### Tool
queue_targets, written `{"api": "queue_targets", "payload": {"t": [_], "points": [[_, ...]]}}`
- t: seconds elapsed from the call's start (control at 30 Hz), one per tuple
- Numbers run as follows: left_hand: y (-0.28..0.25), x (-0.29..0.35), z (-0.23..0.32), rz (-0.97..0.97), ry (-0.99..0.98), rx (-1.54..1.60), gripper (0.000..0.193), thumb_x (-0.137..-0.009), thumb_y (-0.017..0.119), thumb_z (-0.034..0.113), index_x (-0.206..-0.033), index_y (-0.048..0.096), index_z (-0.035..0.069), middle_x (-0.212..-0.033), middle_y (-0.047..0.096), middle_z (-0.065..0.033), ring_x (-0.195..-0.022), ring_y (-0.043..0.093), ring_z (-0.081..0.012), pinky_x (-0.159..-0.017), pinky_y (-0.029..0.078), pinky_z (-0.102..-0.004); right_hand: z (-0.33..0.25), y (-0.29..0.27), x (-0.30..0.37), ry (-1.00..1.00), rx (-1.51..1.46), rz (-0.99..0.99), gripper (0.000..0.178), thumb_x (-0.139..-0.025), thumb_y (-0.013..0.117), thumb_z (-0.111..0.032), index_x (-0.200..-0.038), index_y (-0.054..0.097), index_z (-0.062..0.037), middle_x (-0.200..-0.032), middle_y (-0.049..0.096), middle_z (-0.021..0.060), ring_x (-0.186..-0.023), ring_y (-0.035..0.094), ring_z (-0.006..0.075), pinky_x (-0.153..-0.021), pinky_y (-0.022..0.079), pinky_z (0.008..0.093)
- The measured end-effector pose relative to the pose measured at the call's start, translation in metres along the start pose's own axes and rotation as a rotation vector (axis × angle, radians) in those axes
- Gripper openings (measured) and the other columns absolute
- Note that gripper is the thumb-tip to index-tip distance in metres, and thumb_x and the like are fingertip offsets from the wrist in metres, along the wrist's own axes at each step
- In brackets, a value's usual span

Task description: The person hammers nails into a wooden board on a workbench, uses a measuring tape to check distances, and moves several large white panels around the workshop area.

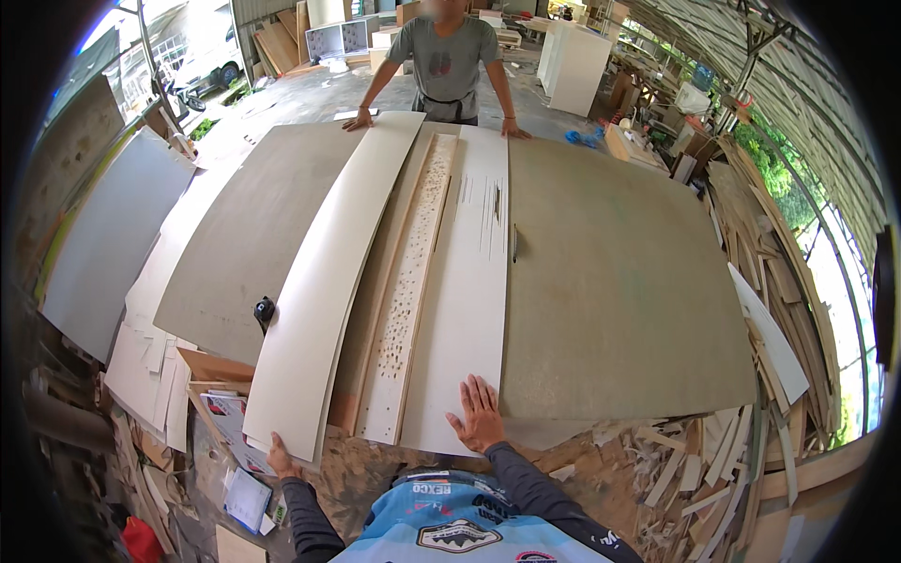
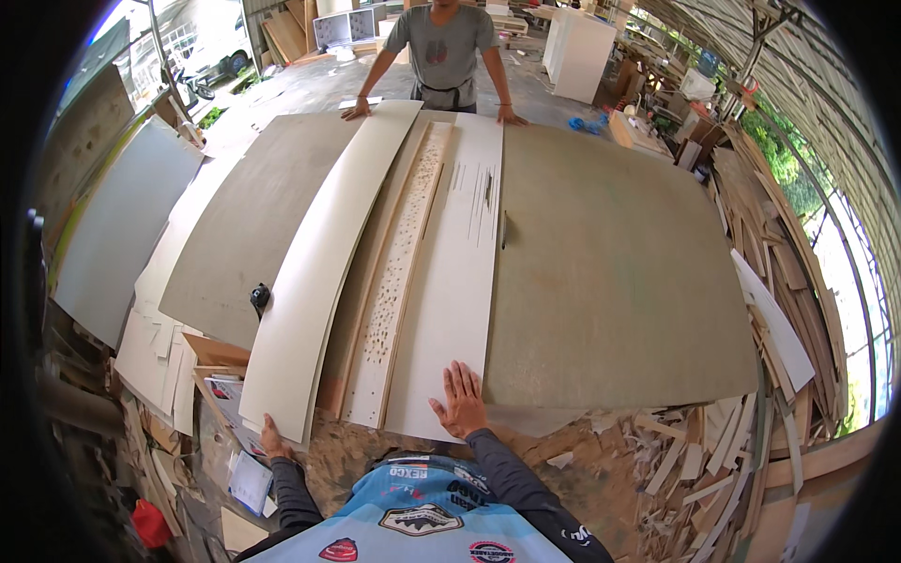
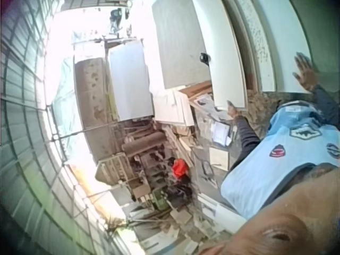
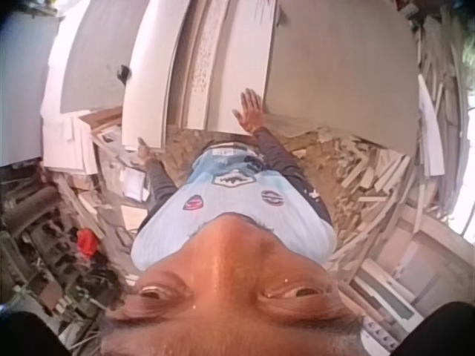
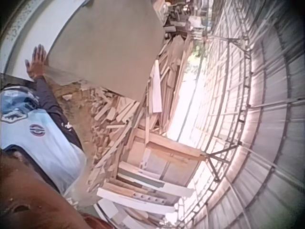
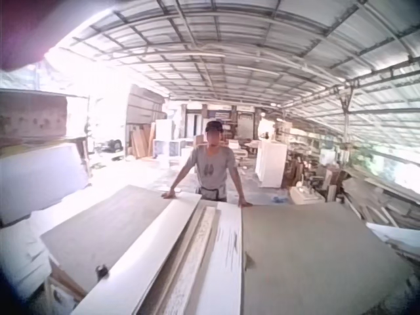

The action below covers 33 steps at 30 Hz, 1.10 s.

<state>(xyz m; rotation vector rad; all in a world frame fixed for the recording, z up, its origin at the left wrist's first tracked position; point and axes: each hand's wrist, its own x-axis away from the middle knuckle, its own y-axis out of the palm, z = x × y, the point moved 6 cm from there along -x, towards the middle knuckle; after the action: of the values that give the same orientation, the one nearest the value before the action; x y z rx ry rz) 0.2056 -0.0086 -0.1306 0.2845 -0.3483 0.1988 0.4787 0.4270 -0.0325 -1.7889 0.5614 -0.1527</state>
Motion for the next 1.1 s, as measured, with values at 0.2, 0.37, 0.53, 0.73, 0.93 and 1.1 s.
{"api": "queue_targets", "payload": {"t": [0.2, 0.37, 0.53, 0.73, 0.93, 1.1], "points": [[-0.011, -0.015, -0.015, -0.073, 0.138, 0.043, 0.040, -0.097, 0.057, 0.024, -0.122, 0.053, -0.007, -0.113, 0.062, -0.0136, -0.099, 0.063, -0.0248, -0.087, 0.052, -0.0390, -0.001, 0.002, -0.001, -0.008, -0.010, 0.008, 0.074, -0.095, 0.044, -0.051, -0.146, 0.033, 0.0014, -0.155, 0.025, 0.0197, -0.146, 0.019, 0.0334, -0.119, 0.012, 0.0475], [-0.017, -0.013, -0.030, -0.195, 0.157, 0.209, 0.036, -0.097, 0.053, 0.022, -0.123, 0.054, -0.002, -0.115, 0.061, -0.0111, -0.105, 0.059, -0.0234, -0.093, 0.048, -0.0385, -0.001, 0.004, -0.004, 0.006, 0.008, 0.018, 0.072, -0.095, 0.044, -0.050, -0.146, 0.034, 0.0014, -0.155, 0.026, 0.0201, -0.145, 0.021, 0.0338, -0.119, 0.013, 0.0470], [-0.047, -0.035, -0.040, 0.080, 0.125, 0.230, 0.032, -0.094, 0.052, 0.023, -0.117, 0.056, 0.001, -0.112, 0.061, -0.0073, -0.105, 0.059, -0.0223, -0.095, 0.046, -0.0369, -0.008, 0.002, -0.002, 0.011, -0.038, 0.015, 0.073, -0.096, 0.044, -0.049, -0.146, 0.033, 0.0015, -0.156, 0.024, 0.0195, -0.146, 0.019, 0.0340, -0.119, 0.012, 0.0476], [0.030, 0.088, 0.040, 0.830, 0.296, -0.958, 0.063, -0.078, 0.063, 0.020, -0.133, 0.041, -0.003, -0.129, 0.046, -0.0221, -0.125, 0.043, -0.0382, -0.099, 0.037, -0.0551, -0.004, 0.001, 0.002, 0.039, 0.013, -0.008, 0.071, -0.096, 0.042, -0.049, -0.147, 0.032, 0.0007, -0.156, 0.024, 0.0188, -0.146, 0.018, 0.0332, -0.119, 0.012, 0.0480], [0.163, 0.152, 0.057, 0.098, 0.797, -0.985, 0.067, -0.074, 0.066, 0.013, -0.136, 0.041, 0.001, -0.148, 0.027, -0.0214, -0.140, 0.021, -0.0398, -0.113, 0.018, -0.0504, -0.004, 0.002, 0.002, 0.053, 0.022, 0.009, 0.071, -0.096, 0.041, -0.049, -0.147, 0.032, 0.0005, -0.157, 0.022, 0.0175, -0.146, 0.016, 0.0324, -0.119, 0.012, 0.0493], [0.263, 0.197, 0.020, -0.552, 0.936, -1.187, 0.068, -0.077, 0.068, 0.020, -0.137, 0.043, 0.002, -0.155, 0.016, -0.0245, -0.145, 0.009, -0.0426, -0.114, 0.012, -0.0528, -0.003, 0.001, 0.002, 0.060, 0.030, 0.020, 0.071, -0.096, 0.041, -0.049, -0.147, 0.032, 0.0000, -0.157, 0.023, 0.0170, -0.146, 0.017, 0.0319, -0.119, 0.012, 0.0485]]}}
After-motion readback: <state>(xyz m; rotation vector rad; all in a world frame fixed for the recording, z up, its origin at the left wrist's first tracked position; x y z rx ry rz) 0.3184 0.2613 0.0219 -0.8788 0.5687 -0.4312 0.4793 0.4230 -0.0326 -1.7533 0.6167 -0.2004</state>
